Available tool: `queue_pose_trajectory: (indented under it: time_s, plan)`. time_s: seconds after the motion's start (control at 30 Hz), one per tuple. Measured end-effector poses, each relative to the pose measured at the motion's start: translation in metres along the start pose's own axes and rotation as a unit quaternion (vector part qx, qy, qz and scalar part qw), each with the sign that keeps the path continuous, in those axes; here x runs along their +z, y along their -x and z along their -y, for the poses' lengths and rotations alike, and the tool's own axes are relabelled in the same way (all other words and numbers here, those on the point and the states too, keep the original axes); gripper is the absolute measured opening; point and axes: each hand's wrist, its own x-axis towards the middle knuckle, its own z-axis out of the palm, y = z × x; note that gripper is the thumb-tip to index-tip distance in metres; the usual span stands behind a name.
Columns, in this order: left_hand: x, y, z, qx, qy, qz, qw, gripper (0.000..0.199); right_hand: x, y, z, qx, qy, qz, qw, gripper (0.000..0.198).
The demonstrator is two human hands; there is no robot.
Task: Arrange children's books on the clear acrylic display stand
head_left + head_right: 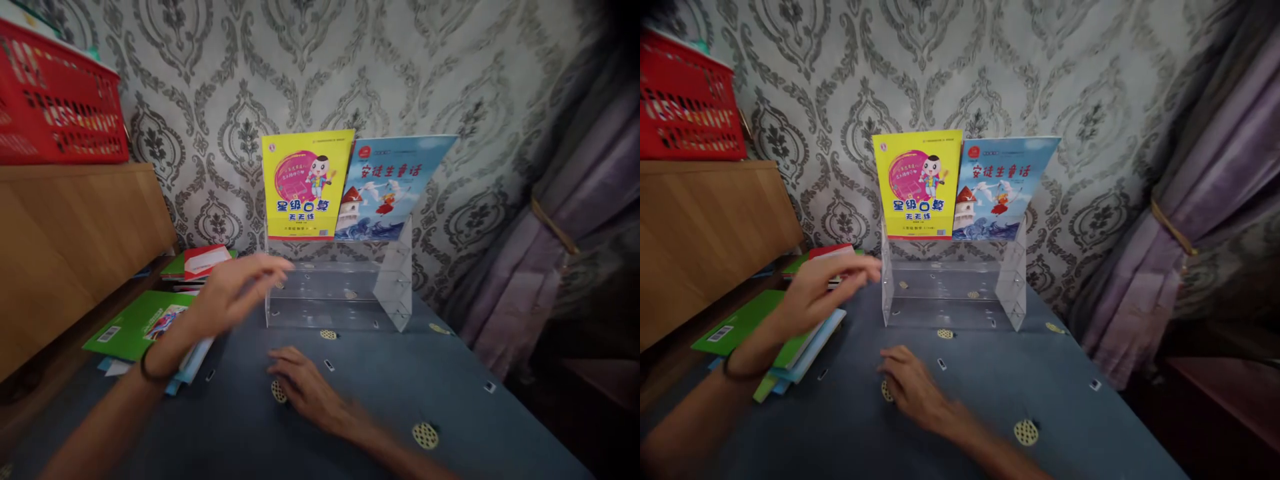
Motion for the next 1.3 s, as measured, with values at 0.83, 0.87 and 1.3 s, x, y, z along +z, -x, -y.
queue_pose_trajectory:
  time_s: [0.83, 0.87, 1.3]
  plan:
    - [-0.066, 0.032, 0.213, -0.300, -0.413, 0.208, 0.834, 0.042, 0.015, 0.008, -0.006, 0.168, -0.115, -0.011, 0.979, 0.026]
    - [-0.070, 0.032, 0.209, -0.302, -0.418, 0.199, 0.833, 0.042, 0.014, 0.008, -0.006, 0.167, -0.114, -0.011, 0.979, 0.026]
    - [-0.103, 0.046, 0.159, -0.321, -0.300, -0.079, 0.895, 0.034, 0.017, 0.012, -0.012, 0.163, -0.102, -0.030, 0.981, 0.027]
